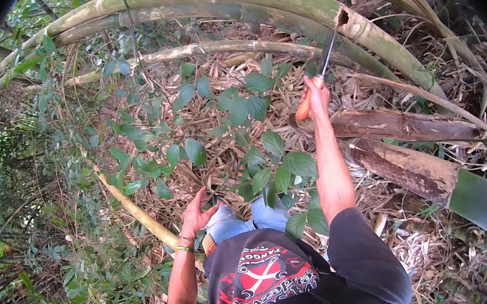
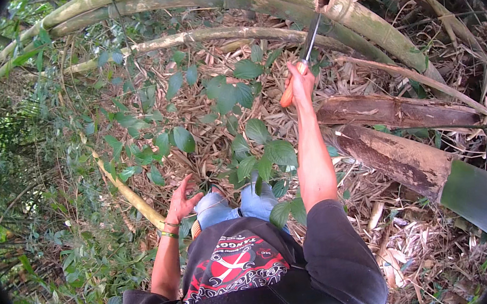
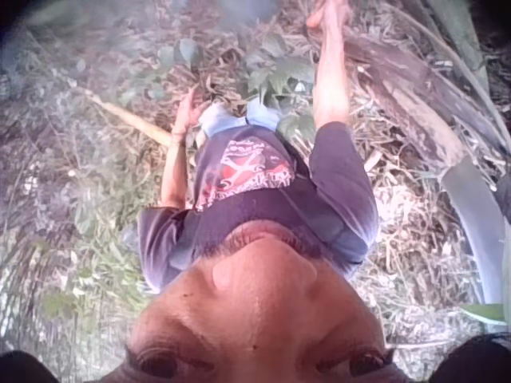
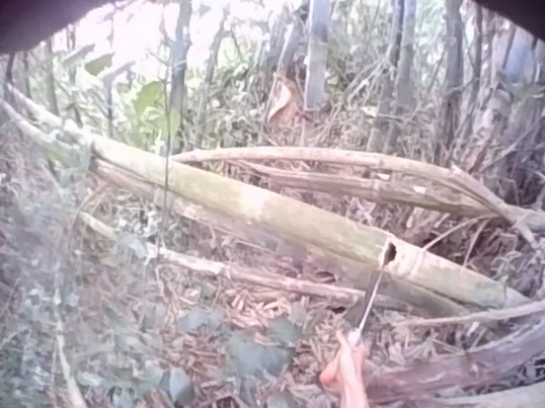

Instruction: The person uses a machete to chop a fallen bamboo stalk into shorter sections in a forest. They repeatedly strike the bamboo with the machete, repositioning the stalk as needed, and clear away cut pieces.

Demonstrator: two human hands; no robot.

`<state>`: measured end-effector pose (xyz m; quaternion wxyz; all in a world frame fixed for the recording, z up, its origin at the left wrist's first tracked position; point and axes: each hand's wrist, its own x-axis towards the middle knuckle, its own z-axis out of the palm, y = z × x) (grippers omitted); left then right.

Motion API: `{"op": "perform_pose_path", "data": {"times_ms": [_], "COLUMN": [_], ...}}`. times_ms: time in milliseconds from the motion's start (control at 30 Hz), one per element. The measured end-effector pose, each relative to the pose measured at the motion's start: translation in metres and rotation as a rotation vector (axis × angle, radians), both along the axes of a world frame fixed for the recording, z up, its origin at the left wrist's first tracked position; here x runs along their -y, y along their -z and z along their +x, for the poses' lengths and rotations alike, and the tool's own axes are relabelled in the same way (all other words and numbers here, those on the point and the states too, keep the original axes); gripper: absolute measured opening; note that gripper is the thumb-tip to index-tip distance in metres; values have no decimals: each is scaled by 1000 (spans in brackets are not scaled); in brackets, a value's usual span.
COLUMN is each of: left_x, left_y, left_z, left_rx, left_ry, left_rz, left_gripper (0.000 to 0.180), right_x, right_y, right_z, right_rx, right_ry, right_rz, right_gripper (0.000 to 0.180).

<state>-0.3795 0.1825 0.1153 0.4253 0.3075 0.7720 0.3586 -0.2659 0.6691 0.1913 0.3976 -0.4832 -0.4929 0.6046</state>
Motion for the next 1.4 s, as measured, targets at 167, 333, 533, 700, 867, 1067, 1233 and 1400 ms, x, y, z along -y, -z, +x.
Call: {"op": "perform_pose_path", "data": {"times_ms": [167,333,533,700,867,1067,1233,1400], "left_x": [0,23,66,120,169,143,131,129], "left_y": [1,12,47,113,156,139,137,140], "left_z": [-9,-2,12,30,44,28,26,23], "left_rx": [2,-25,22,154,93,79,70,40], "left_ry": [-46,-81,-110,-324,-375,-365,-379,-360], "left_rz": [35,-61,-170,-301,-659,-506,-449,-445], "left_gripper": [82,78,77,74,91,79,74,73], "right_x": [-13,-5,-1,12,19,9,18,13], "right_y": [22,21,28,14,-6,-8,-9,6], "right_z": [-1,-4,-1,-9,-11,13,18,21], "right_rx": [-269,-236,-301,-245,-230,-234,-243,-327], "right_ry": [-53,-45,-112,-103,-106,-166,-196,-172], "right_rz": [-250,-350,-431,-415,-456,-433,-372,-401], "right_gripper": [22,29,31,29,31,28,27,23]}}
